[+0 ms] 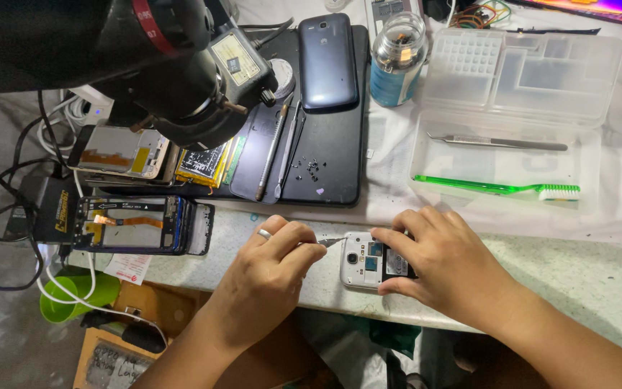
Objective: The person uses a metal spudger to pry and separate internal components of a white smartphone. They repeatedly lift and reposition a black internal cover and ribbon cables while holding the phone steady with the other hand.
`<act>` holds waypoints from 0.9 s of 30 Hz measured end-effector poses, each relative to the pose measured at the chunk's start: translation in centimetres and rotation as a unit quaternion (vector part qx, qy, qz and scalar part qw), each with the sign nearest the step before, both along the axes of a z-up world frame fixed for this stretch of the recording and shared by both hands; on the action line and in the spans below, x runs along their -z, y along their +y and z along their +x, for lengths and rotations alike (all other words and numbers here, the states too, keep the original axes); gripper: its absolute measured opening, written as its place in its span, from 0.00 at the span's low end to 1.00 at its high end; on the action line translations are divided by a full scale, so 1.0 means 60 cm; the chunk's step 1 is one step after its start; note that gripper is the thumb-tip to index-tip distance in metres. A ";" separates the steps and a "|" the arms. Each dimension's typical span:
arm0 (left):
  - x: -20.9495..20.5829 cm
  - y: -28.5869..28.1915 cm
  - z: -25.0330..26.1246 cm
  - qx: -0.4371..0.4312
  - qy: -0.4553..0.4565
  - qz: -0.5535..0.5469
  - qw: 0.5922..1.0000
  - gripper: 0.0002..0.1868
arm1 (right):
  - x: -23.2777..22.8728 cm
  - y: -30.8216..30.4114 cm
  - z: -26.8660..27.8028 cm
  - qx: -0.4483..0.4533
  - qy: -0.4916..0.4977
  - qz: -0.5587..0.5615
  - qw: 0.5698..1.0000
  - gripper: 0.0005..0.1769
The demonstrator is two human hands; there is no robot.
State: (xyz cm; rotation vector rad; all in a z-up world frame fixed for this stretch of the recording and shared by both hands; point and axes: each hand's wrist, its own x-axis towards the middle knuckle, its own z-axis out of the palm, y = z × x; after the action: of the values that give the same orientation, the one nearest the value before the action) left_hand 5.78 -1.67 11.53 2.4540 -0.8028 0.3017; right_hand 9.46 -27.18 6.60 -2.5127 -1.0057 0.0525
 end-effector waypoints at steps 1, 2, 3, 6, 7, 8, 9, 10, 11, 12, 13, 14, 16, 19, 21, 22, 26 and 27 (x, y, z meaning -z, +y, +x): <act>-0.002 0.000 0.001 0.013 0.001 0.007 1.000 0.10 | 0.000 0.000 0.001 0.000 -0.001 0.000 1.000 0.44; -0.006 0.000 0.002 0.026 0.001 0.015 1.000 0.10 | 0.000 0.000 0.001 -0.001 -0.002 0.000 1.000 0.44; -0.010 0.000 0.004 0.038 0.001 0.022 0.999 0.10 | 0.000 0.000 0.001 -0.001 0.001 0.001 1.000 0.44; -0.023 0.000 0.014 0.099 -0.011 0.054 0.994 0.06 | 0.000 0.000 0.001 -0.001 0.008 0.002 1.000 0.43; -0.027 -0.002 0.017 0.103 -0.011 0.070 0.992 0.05 | 0.000 0.000 0.002 -0.001 0.009 0.002 1.000 0.43; -0.031 -0.004 0.019 0.108 -0.012 0.086 0.990 0.04 | 0.000 0.000 0.002 0.000 0.010 0.002 1.000 0.43; -0.034 -0.007 0.021 0.112 -0.013 0.102 0.988 0.03 | 0.000 0.000 0.002 0.001 0.009 0.003 1.000 0.43; -0.035 -0.010 0.024 0.104 -0.012 0.118 0.988 0.02 | 0.001 0.000 0.002 0.002 0.009 0.004 1.000 0.43; -0.036 -0.015 0.027 0.095 -0.010 0.133 0.986 0.02 | 0.001 0.000 0.001 0.002 0.009 0.004 1.000 0.43; -0.038 -0.018 0.029 0.086 -0.008 0.149 0.985 0.01 | 0.002 0.001 0.001 0.001 0.010 0.006 1.000 0.43; -0.039 -0.021 0.034 0.095 -0.012 0.164 0.982 0.01 | 0.002 0.001 0.001 0.003 0.010 0.007 1.000 0.43; -0.041 -0.024 0.039 0.104 -0.015 0.180 0.978 0.01 | 0.002 0.000 0.002 0.004 0.011 0.008 1.000 0.43; -0.044 -0.036 0.055 0.136 -0.027 0.200 0.970 0.01 | 0.003 -0.001 0.003 -0.004 0.006 0.018 1.000 0.41; -0.055 -0.048 0.068 0.185 -0.036 0.223 0.956 0.03 | 0.002 -0.004 0.002 -0.003 0.013 0.027 1.000 0.40; -0.061 -0.056 0.077 0.213 -0.032 0.238 0.947 0.05 | 0.001 -0.004 0.002 -0.003 0.018 0.032 0.999 0.40; -0.063 -0.060 0.082 0.215 -0.018 0.264 0.940 0.05 | 0.000 -0.004 0.002 -0.003 0.017 0.035 0.999 0.40; -0.062 -0.072 0.091 0.217 0.002 0.295 0.930 0.05 | 0.002 -0.004 0.003 0.004 0.028 0.032 0.999 0.40; -0.059 -0.074 0.091 0.216 -0.002 0.285 0.934 0.05 | 0.003 -0.005 0.003 0.003 0.031 0.030 0.999 0.40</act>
State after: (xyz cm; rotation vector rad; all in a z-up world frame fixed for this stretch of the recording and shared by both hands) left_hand 11.23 -6.12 15.09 2.6818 -1.5772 -0.1131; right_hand 9.66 -27.47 6.43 -2.4442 -0.9596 0.0965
